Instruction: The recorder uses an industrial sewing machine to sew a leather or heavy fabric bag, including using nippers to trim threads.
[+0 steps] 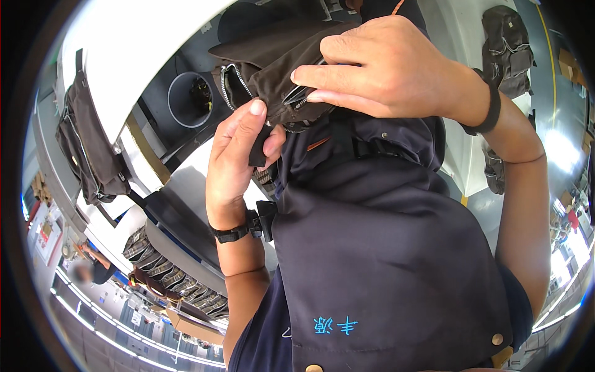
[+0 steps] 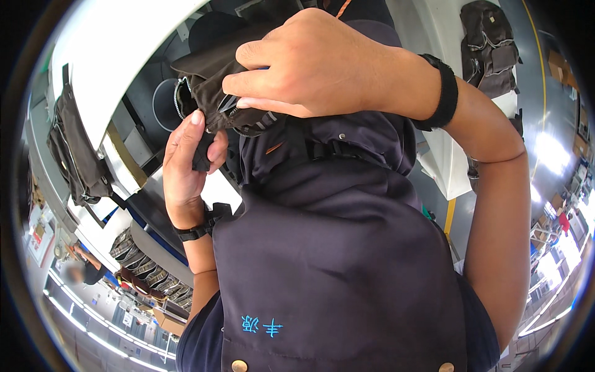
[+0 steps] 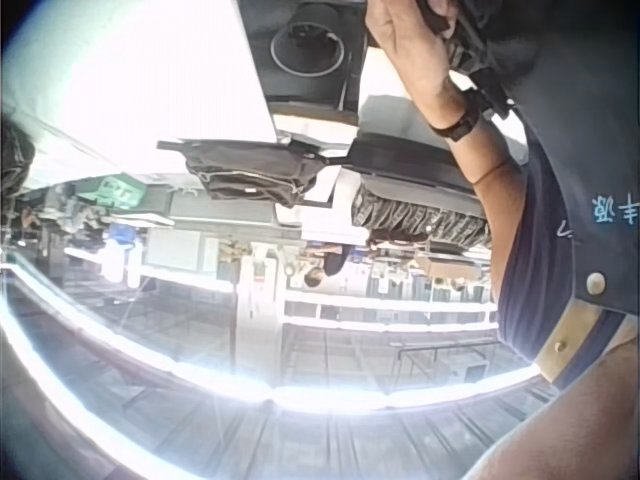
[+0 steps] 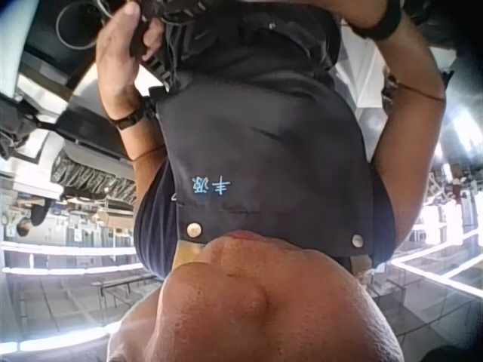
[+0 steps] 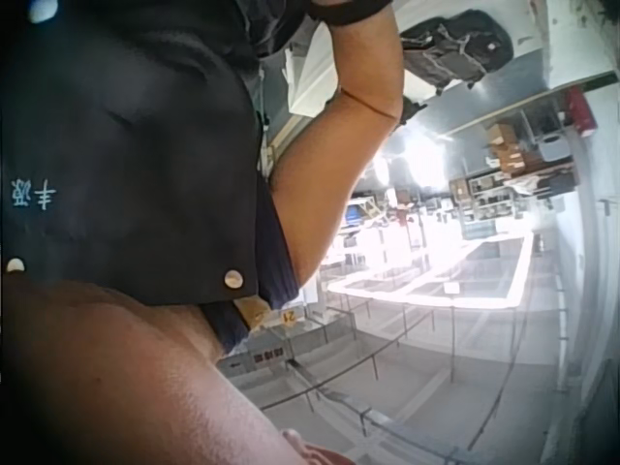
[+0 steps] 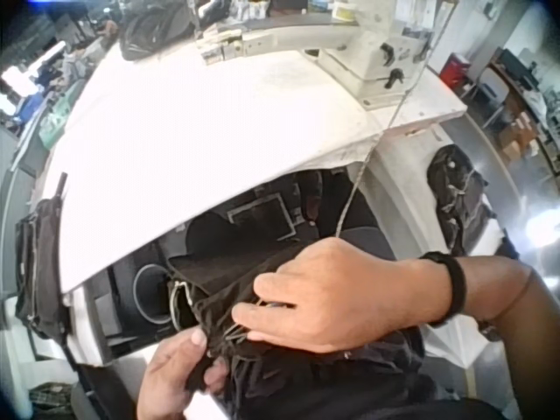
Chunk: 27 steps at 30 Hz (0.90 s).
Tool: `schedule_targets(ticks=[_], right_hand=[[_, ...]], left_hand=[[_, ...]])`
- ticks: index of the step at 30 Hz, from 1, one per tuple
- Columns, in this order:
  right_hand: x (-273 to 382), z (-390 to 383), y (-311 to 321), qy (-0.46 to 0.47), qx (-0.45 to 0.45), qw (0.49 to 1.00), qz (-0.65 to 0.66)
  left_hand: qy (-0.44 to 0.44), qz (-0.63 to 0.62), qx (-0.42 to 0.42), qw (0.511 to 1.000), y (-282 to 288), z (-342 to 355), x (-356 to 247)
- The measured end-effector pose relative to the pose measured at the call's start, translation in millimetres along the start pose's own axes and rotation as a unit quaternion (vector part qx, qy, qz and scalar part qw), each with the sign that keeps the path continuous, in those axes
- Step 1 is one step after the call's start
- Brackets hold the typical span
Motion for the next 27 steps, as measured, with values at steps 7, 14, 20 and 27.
schedule_targets(ticks=[7,14,20,27], right_hand=[[2.7,7.3,5.7,-0.006,-0.002,1.0,0.006],[2.9,9.3,7.9,-0.009,0.019,1.0,0.006],[3.7,10.3,8.8,-0.001,0.009,1.0,-0.013],[2.9,9.1,9.6,-0.001,0.014,1.0,-0.006]], left_hand=[[0.001,0.006,-0.001,1.0,0.1,0.0,0.6],[0.003,0.01,0.002,1.0,0.6,0.1,-0.4],[0.003,0.008,-0.004,1.0,-0.5,-0.4,-0.5],[-0.001,0.002,-0.007,1.0,-1.1,0.2,-0.9]])
Point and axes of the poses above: each hand's wrist, its own z-axis towards the middle knuckle, its own y-axis out of the back of the hand, x = y × z, the point moved 2 cm from there along z, towards the middle knuckle, and after that the axes turned 11 degrees about y, right-handed, at the moved point
